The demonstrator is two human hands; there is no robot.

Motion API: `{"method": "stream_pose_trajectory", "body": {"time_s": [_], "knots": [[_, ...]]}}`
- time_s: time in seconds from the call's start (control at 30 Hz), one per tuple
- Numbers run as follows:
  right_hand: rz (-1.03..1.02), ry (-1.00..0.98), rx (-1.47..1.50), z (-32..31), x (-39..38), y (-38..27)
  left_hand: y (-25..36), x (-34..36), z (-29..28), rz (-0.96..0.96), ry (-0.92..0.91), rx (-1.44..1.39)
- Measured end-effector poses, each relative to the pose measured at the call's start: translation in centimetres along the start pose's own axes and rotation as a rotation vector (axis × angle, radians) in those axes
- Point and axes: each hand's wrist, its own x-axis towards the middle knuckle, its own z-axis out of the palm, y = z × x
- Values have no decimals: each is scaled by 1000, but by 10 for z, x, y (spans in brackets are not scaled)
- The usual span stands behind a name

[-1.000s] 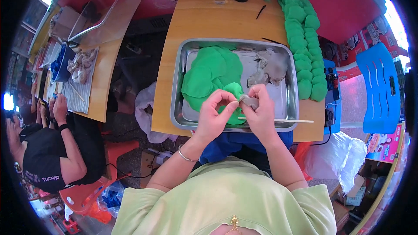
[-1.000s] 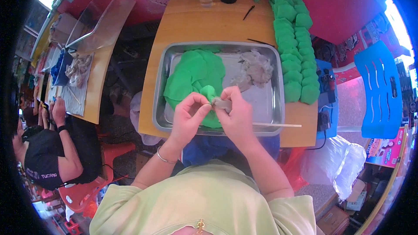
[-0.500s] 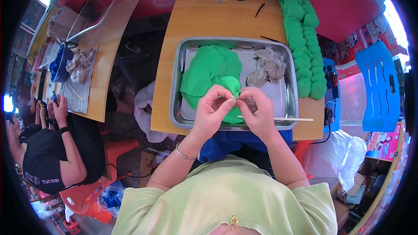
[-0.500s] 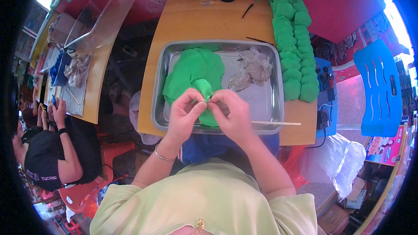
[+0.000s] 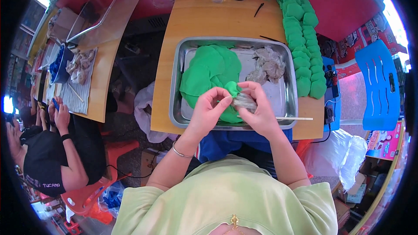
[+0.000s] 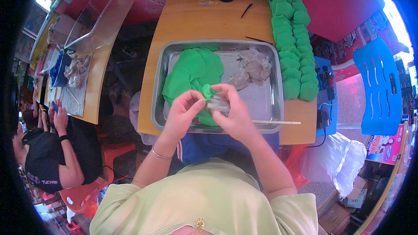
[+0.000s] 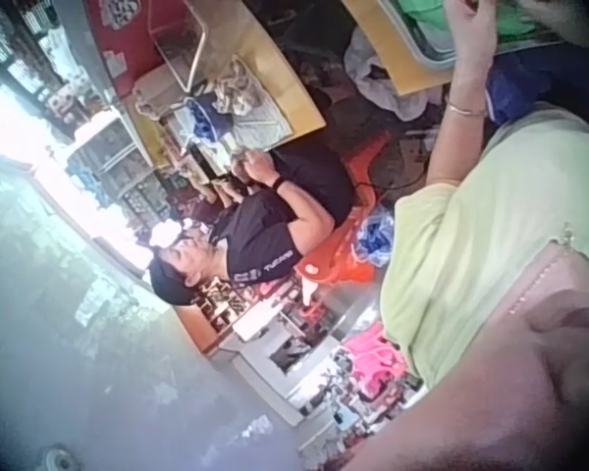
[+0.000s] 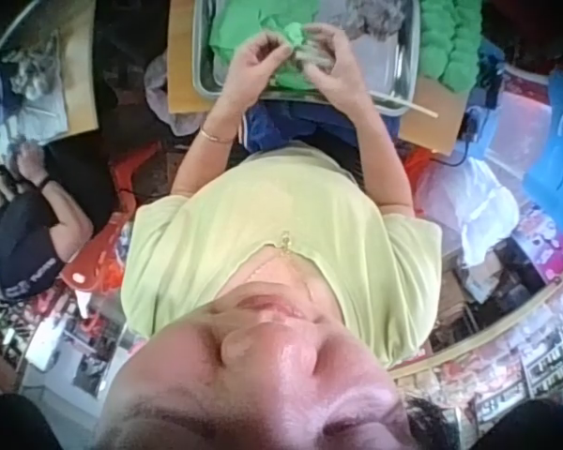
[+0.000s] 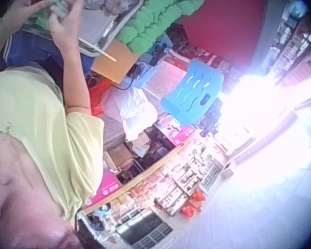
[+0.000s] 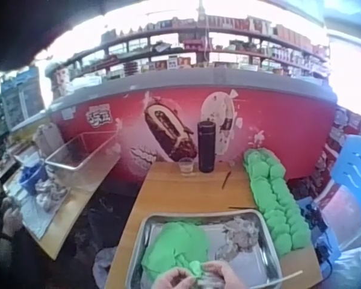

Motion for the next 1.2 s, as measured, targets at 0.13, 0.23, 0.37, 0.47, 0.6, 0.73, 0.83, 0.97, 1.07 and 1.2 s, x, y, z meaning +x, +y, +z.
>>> {"method": "stream_pose_trajectory", "body": {"time_s": [0.13, 0.23, 0.37, 0.47, 0.6, 0.73, 0.83, 0.97, 1.07, 1.2], "knots": [[-49, 74, -111, 1, 1, -1, -3, 0, 0, 13, -68, -19], [-88, 125, -202, 4, 2, 1, -5, -1, 3, 20, -54, -45], [-29, 127, -267, 5, 1, -7, 0, -3, 4, -15, -47, -69], [-62, 37, -220, 4, -1, -7, -2, -3, 0, -31, -17, -174], [-99, 58, -185, 4, 0, -3, 2, -1, -1, -61, -78, -207], [-109, 107, -212, 4, 0, -1, 2, 0, -3, -47, -94, -163], [-99, 133, -205, 6, 0, 1, 6, -1, 0, -34, -77, -108], [-103, 186, -166, 6, 3, 1, 3, -2, 10, 27, -37, -79], [-92, 213, -268, 6, 5, 1, -4, -3, 20, 231, 46, 101], [-64, 175, -564, 0, 5, -1, -9, -3, 21, 385, 84, 407]]}}
